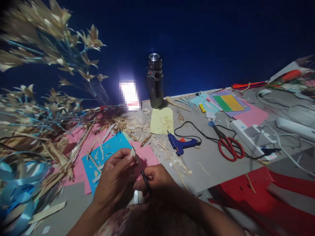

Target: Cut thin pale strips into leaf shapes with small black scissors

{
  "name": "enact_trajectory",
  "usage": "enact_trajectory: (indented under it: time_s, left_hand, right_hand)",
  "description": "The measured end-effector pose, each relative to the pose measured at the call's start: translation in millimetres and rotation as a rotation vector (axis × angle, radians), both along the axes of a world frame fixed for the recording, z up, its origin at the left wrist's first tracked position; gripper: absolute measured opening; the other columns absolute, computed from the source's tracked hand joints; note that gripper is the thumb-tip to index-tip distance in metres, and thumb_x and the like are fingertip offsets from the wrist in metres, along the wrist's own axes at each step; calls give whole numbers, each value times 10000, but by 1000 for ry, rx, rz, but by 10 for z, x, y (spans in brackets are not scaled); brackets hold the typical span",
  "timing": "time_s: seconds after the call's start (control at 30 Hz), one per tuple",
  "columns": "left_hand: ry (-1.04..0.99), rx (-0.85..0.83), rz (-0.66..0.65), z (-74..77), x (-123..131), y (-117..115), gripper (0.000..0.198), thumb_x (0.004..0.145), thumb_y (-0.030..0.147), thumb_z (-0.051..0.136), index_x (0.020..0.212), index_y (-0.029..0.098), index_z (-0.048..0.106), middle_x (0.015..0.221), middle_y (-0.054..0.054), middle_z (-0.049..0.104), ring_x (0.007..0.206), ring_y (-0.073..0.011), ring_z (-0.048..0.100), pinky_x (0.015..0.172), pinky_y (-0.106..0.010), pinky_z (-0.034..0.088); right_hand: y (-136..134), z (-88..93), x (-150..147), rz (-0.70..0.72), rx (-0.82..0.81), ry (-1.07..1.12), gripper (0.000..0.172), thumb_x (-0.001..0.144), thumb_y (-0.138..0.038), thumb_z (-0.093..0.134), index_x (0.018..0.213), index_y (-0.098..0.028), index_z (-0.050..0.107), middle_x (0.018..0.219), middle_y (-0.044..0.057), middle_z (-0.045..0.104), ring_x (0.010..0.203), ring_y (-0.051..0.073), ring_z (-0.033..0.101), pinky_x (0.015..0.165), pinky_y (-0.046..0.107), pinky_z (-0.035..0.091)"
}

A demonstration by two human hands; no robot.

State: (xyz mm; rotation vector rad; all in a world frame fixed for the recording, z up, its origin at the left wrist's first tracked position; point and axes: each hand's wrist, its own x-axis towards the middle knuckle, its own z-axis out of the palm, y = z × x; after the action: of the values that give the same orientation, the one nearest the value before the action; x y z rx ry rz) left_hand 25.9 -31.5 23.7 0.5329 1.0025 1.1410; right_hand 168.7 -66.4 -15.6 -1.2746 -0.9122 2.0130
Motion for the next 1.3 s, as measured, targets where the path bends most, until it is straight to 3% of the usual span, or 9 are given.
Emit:
enact_trajectory:
  time_s: [0.5,0.77,1.03,1.3]
  left_hand:
    - [-15,-23,-50,17,7,-21,208,689,231,841,693,169,643,617,17,640,592,-109,565,604,-203,468]
    - [6,-24,-40,-30,-7,-33,209,699,230,847,727,175,647,637,17,644,576,-110,566,561,-198,456]
    - [0,-12,-64,-44,-13,-30,198,716,231,836,706,175,646,629,20,634,584,-103,558,581,-193,453]
    - [53,22,-68,-29,-48,-6,201,699,233,844,700,173,652,628,19,635,588,-105,549,585,-198,448]
  right_hand:
    - [-37,-17,25,23,-13,29,306,620,-371,809,622,-158,588,546,-28,571,487,90,457,453,198,316]
    - [-35,9,-1,14,-8,46,518,546,-588,853,591,-166,556,527,-39,501,486,84,402,458,211,275]
    - [-53,-43,20,10,18,8,387,605,-452,826,592,-166,566,532,-34,518,502,92,418,461,207,298]
    - [-52,-3,39,31,23,49,388,619,-470,825,604,-162,588,527,-46,501,497,83,382,468,209,263]
